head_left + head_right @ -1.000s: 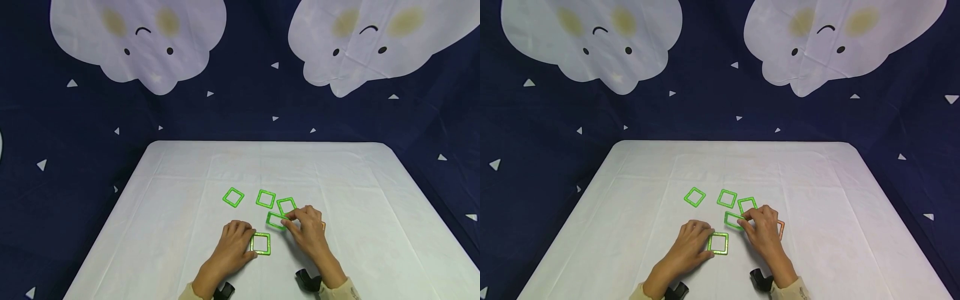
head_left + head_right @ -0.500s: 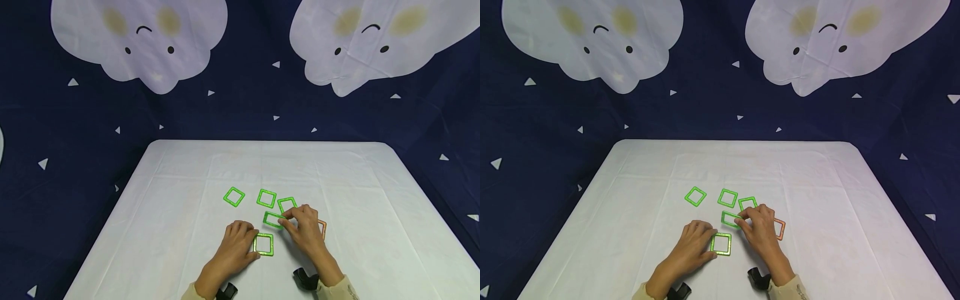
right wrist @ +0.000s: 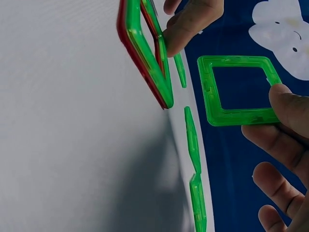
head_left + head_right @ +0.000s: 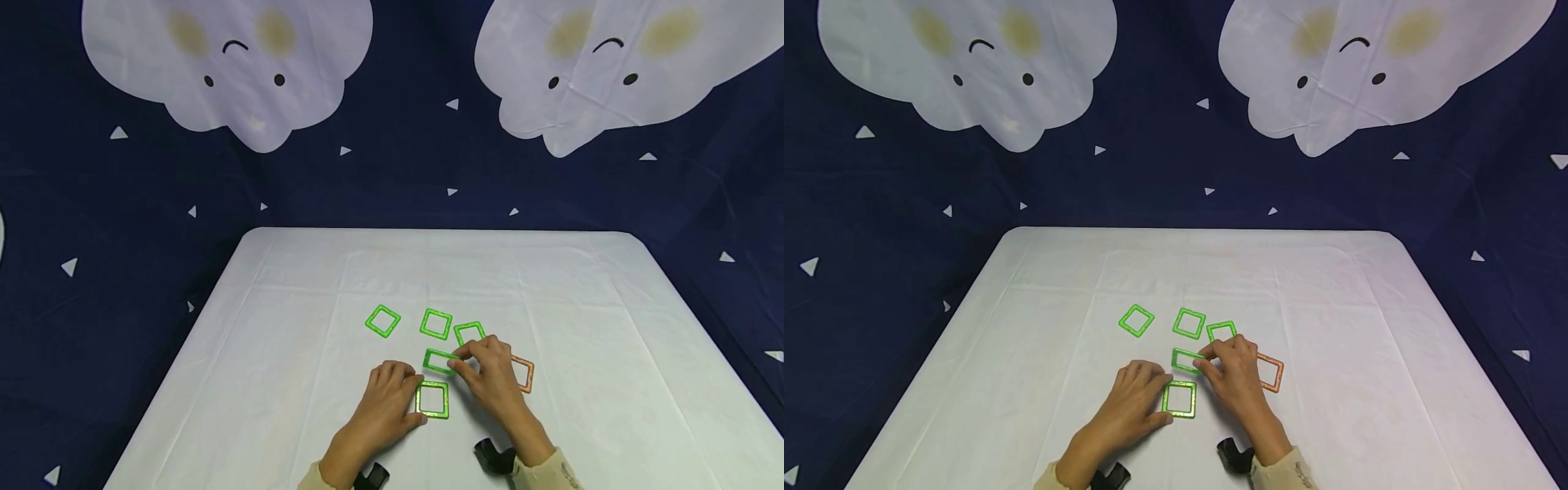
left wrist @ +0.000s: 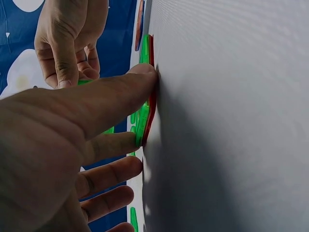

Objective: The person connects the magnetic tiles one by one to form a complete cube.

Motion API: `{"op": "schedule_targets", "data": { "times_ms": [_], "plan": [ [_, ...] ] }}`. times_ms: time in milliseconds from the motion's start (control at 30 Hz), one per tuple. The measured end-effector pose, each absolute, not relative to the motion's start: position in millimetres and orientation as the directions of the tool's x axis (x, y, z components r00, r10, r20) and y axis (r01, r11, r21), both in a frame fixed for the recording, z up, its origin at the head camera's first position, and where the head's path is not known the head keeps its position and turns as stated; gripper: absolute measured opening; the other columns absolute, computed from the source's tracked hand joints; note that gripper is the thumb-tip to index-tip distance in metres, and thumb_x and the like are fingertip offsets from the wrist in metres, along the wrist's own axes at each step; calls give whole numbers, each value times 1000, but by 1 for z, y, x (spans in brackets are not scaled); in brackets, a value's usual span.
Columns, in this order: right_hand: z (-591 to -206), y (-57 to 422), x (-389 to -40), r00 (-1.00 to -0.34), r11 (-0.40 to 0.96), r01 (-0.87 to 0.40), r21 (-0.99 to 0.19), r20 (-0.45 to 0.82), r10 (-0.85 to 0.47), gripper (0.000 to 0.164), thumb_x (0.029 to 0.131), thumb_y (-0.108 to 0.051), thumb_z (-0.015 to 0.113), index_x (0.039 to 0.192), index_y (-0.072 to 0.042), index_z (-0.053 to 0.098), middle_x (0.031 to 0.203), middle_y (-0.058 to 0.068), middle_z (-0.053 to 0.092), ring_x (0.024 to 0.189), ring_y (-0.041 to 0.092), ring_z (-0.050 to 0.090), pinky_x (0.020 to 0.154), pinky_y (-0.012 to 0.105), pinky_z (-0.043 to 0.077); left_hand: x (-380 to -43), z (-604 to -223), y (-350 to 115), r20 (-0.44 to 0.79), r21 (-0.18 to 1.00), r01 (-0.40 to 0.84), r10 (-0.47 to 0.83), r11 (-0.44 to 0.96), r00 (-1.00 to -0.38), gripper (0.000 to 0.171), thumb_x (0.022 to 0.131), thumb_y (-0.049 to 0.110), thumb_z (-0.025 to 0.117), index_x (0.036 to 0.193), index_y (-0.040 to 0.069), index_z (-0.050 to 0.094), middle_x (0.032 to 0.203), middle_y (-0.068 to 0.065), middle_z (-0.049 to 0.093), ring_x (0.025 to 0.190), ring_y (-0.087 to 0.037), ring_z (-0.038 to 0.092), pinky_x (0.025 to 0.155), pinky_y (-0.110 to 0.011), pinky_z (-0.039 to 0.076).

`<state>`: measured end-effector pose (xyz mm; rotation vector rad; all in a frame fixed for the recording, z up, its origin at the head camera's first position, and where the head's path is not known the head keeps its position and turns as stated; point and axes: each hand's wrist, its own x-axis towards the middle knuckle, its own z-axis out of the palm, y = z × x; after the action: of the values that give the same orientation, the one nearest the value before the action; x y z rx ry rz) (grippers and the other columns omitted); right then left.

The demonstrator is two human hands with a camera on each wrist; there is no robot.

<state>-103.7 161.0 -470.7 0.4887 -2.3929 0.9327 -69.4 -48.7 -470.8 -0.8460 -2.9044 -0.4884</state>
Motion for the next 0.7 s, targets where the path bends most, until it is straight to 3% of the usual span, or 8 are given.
{"op": "schedule_targets", "data": {
  "times_ms": [367, 700],
  "plan": [
    [-472, 156, -104, -807, 695, -498, -519, 572, -151, 19, 65, -14, 84, 76, -17, 68, 69, -8, 56, 72, 8, 44, 83, 35, 32, -69, -471, -57, 160, 298, 495, 469, 816, -869, 61, 74, 45, 75, 122, 10, 61, 118, -1, 54, 115, -19, 41, 100, -43, 34],
    [-475, 154, -103, -822, 696, -488, -527, 547, -162, 18, 66, -16, 83, 76, -18, 68, 70, -7, 57, 70, 14, 46, 82, 35, 33, -71, -472, -64, 203, 338, 472, 426, 814, -881, 56, 76, 42, 73, 121, 10, 61, 115, -1, 54, 114, -19, 42, 98, -43, 34]
  ]
}}
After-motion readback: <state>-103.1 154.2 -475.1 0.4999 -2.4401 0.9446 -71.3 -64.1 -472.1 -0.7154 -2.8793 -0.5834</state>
